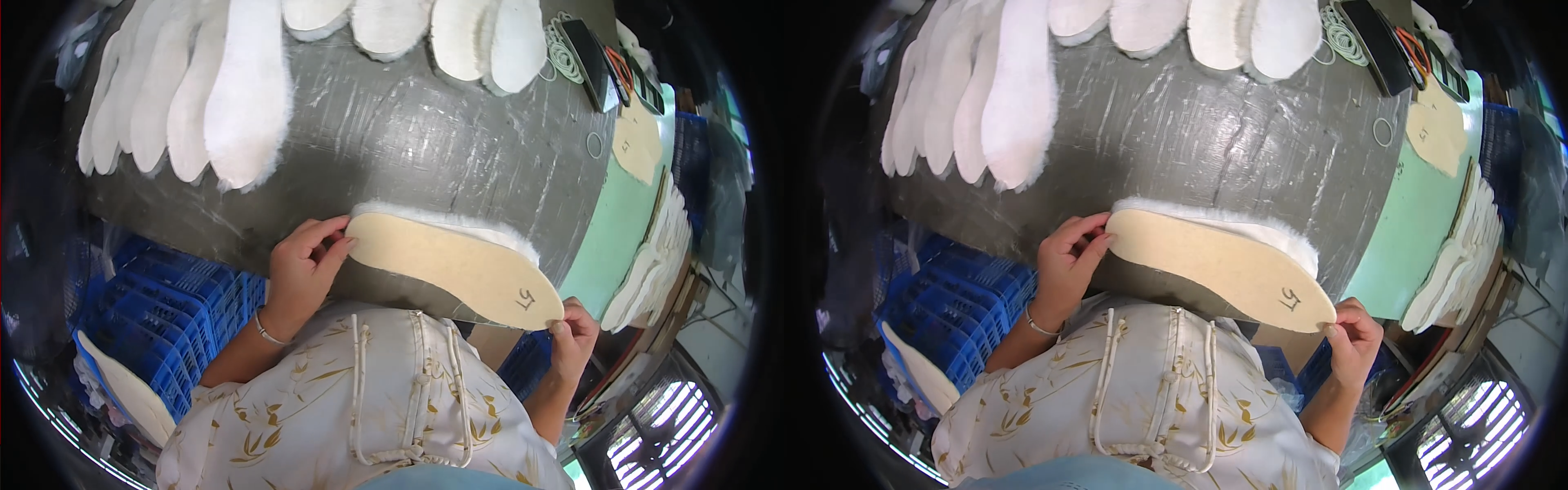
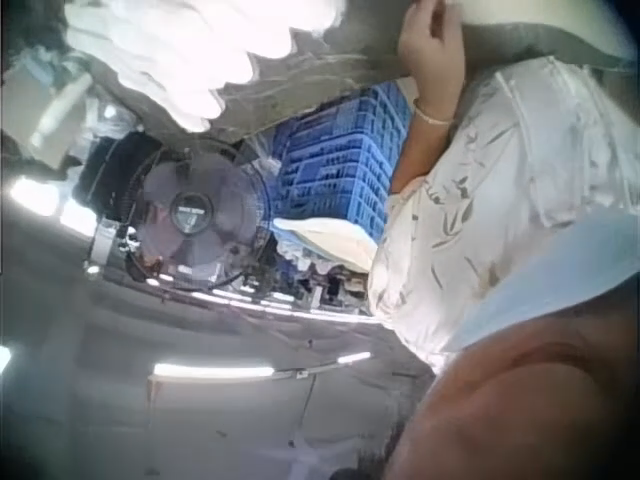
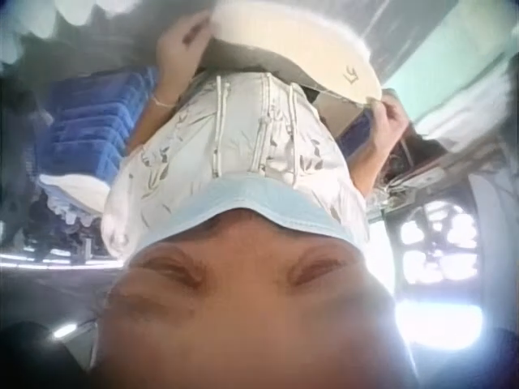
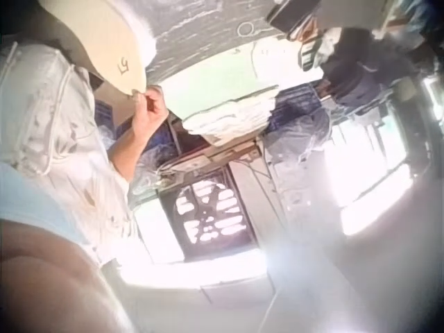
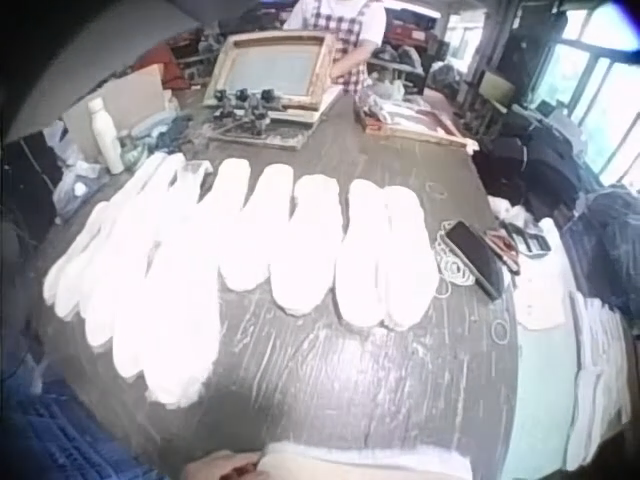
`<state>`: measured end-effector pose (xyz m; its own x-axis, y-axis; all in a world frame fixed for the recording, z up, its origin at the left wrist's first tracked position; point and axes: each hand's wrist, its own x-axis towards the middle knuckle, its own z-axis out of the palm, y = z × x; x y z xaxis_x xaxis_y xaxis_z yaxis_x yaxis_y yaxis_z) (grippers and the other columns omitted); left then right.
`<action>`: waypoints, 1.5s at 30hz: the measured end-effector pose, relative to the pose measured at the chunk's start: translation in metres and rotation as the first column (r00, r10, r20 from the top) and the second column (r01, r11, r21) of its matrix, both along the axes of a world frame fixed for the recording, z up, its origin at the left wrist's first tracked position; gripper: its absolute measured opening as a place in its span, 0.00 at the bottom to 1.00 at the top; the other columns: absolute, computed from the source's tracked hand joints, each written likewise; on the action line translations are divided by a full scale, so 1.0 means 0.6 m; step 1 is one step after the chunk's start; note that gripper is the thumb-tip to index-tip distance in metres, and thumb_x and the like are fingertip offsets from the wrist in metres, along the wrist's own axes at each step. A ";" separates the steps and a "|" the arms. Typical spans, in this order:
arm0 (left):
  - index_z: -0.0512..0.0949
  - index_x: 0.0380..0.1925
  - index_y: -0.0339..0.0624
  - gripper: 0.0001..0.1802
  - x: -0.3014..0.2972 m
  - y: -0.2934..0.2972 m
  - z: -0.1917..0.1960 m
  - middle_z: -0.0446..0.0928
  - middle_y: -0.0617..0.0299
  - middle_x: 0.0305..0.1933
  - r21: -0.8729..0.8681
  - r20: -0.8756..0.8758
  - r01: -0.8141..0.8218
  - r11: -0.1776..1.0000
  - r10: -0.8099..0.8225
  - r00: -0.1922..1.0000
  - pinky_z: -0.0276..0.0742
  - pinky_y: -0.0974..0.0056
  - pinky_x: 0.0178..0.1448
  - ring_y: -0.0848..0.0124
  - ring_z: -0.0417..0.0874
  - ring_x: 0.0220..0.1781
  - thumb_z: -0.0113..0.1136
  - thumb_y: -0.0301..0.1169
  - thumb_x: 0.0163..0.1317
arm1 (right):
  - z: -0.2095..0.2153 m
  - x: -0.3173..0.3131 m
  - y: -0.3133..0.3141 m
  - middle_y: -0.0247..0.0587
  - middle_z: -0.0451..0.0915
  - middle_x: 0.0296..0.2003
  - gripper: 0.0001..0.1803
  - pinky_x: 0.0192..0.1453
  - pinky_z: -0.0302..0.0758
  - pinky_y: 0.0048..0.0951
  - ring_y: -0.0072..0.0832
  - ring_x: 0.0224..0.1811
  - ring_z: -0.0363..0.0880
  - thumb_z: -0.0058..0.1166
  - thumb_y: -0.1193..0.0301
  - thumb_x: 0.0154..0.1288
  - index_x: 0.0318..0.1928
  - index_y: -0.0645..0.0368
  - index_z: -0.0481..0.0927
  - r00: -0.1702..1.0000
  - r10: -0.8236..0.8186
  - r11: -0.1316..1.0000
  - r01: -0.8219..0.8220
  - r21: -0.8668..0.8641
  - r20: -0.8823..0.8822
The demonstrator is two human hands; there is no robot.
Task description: Trimming excess material from fleece-lined shoe insoles and organizing the completed components.
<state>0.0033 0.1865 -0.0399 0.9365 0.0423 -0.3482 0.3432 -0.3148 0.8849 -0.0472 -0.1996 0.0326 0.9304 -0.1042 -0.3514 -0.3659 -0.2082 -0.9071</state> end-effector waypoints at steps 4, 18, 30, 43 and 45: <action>0.82 0.47 0.35 0.14 -0.002 0.001 -0.005 0.78 0.65 0.34 0.023 -0.008 -0.007 1.000 0.007 1.000 0.69 0.76 0.33 0.82 0.73 0.28 0.64 0.20 0.60 | -0.006 0.004 0.004 0.36 0.78 0.30 0.05 0.39 0.68 0.22 0.21 0.33 0.73 0.63 0.78 0.55 0.32 0.67 0.82 0.999 -0.020 1.000 0.020 0.004 -0.030; 0.81 0.45 0.35 0.11 0.000 0.000 -0.008 0.76 0.66 0.35 -0.038 -0.142 -0.052 0.998 0.047 0.989 0.69 0.78 0.32 0.84 0.73 0.29 0.64 0.20 0.61 | -0.029 0.024 -0.010 0.35 0.78 0.30 0.04 0.34 0.67 0.20 0.18 0.30 0.72 0.63 0.80 0.58 0.33 0.68 0.82 0.989 -0.044 0.999 0.047 0.011 -0.144; 0.80 0.45 0.33 0.10 -0.005 0.014 -0.008 0.74 0.68 0.37 0.005 -0.254 -0.058 0.998 0.057 0.966 0.67 0.79 0.34 0.85 0.72 0.30 0.62 0.20 0.63 | -0.059 0.029 -0.017 0.34 0.79 0.29 0.03 0.33 0.67 0.20 0.18 0.29 0.72 0.63 0.80 0.58 0.33 0.66 0.83 0.976 -0.029 0.999 0.031 0.006 -0.216; 0.79 0.48 0.35 0.11 -0.012 0.008 -0.013 0.73 0.71 0.31 0.137 -0.214 -0.119 0.983 0.147 0.966 0.61 0.78 0.28 0.86 0.66 0.27 0.60 0.24 0.66 | -0.080 0.026 -0.021 0.28 0.77 0.29 0.04 0.29 0.63 0.17 0.10 0.27 0.67 0.63 0.76 0.64 0.37 0.64 0.82 0.945 -0.054 0.983 0.108 0.150 -0.323; 0.79 0.48 0.35 0.11 -0.013 0.008 -0.013 0.73 0.71 0.31 0.140 -0.214 -0.108 0.984 0.136 0.967 0.61 0.78 0.29 0.86 0.66 0.27 0.61 0.24 0.66 | -0.082 0.024 -0.021 0.28 0.76 0.29 0.04 0.29 0.63 0.18 0.11 0.27 0.66 0.63 0.76 0.64 0.37 0.64 0.82 0.938 -0.060 0.981 0.118 0.152 -0.341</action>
<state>-0.0043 0.1913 -0.0480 0.8213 0.2082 -0.5311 0.5691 -0.3625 0.7380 -0.0327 -0.2119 -0.0169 0.7463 -0.0942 -0.6589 -0.6629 -0.0164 -0.7486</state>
